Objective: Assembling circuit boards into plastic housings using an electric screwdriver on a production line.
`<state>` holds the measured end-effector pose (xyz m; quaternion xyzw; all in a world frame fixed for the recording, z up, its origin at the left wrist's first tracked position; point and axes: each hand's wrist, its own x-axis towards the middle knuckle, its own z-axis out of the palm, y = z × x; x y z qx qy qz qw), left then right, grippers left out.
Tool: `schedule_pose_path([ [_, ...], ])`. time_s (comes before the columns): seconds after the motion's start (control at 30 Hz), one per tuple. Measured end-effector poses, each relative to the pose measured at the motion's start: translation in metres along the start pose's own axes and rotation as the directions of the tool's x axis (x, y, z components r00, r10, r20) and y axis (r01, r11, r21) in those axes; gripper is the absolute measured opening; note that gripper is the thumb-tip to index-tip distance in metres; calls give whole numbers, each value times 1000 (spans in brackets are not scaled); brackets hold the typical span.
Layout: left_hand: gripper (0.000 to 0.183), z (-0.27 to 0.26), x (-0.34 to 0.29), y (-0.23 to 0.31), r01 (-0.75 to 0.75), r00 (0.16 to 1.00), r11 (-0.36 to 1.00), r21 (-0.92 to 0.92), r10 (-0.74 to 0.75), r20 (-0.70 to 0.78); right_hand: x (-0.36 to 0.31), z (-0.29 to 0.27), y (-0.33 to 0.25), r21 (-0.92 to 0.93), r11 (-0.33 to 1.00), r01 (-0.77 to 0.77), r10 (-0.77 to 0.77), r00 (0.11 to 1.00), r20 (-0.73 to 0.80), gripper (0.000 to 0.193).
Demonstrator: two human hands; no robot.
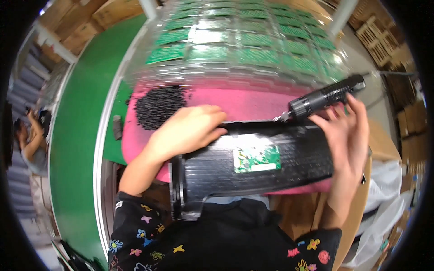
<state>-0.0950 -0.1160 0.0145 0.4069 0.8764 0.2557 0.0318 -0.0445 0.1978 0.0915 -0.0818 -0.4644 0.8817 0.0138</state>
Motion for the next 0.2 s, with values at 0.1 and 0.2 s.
schedule_pose_path([
  [0.1,21,4,-12,-7,42,997,999,18,-43,71,-16,-12,6,-49,998,-43,43,999,2,54],
  [0.2,18,14,3,-6,-70,998,997,-16,70,6,-59,-72,-43,-573,760,307,-450,885,-122,59],
])
